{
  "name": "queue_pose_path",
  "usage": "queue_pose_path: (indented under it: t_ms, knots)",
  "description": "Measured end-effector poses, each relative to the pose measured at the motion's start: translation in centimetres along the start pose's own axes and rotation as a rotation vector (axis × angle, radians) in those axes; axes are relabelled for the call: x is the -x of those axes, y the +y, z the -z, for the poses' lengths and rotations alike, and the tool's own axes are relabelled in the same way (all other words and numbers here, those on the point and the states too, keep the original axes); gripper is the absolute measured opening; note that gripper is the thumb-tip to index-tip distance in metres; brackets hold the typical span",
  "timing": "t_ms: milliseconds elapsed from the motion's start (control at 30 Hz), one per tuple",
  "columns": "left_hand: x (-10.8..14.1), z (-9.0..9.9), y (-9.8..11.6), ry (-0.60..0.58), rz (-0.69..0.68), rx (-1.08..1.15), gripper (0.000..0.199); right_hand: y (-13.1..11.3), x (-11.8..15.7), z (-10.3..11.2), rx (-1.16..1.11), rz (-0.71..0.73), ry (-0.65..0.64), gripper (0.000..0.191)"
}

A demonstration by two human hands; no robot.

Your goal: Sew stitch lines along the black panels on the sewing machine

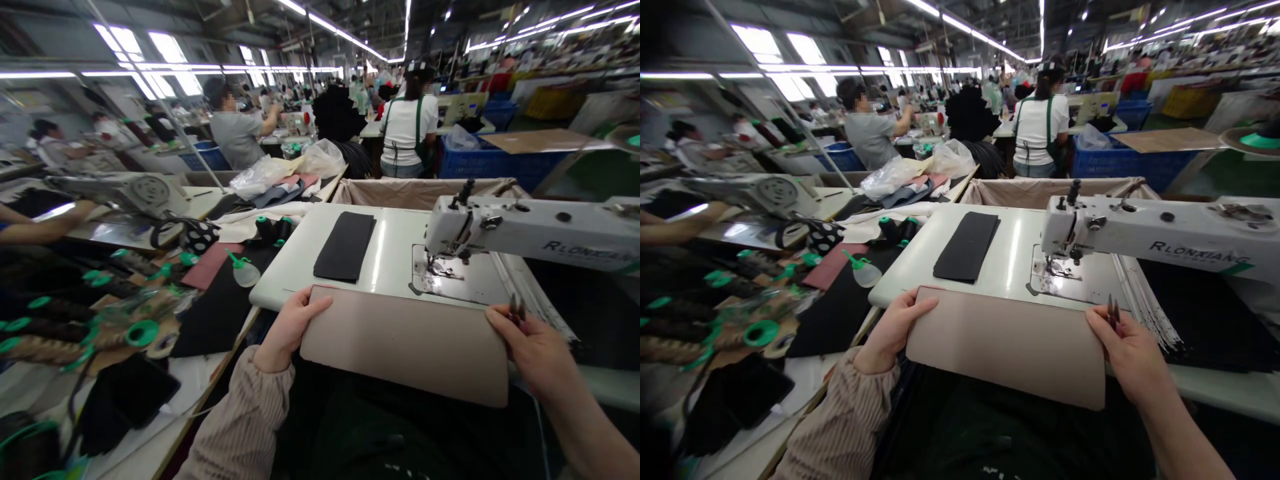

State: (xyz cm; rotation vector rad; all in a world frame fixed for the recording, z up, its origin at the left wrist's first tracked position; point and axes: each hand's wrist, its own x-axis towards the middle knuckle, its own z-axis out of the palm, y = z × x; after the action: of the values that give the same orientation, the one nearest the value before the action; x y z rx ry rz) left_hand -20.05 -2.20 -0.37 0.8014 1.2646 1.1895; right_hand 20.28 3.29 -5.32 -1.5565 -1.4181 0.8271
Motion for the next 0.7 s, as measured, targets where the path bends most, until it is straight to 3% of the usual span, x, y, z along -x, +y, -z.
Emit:
queue_pose_path:
  t_ms: [167,367,533,700]
  knots:
    - [-0.5,0.5,0.3,0.004,0.004,-0.001,0.042,0.2,-1.4,-2.2,-0.372,-0.252,-0.079,0.043]
    - [-3.4,1.9,-2.4,0.074,0.092,-0.170,0.044,-2.0,-5.3,-5.2,-0.890,-0.298,-0.045,0.034]
    - [-5.2,2.3,-4.5,0.097,0.126,-0.253,0.045,-3.1,-8.4,-6.9,-0.967,-0.301,0.022,0.034]
    - [-5.4,2.3,-4.7,0.111,0.136,-0.260,0.045,-3.8,-8.8,-7.3,-1.046,-0.317,0.012,0.028]
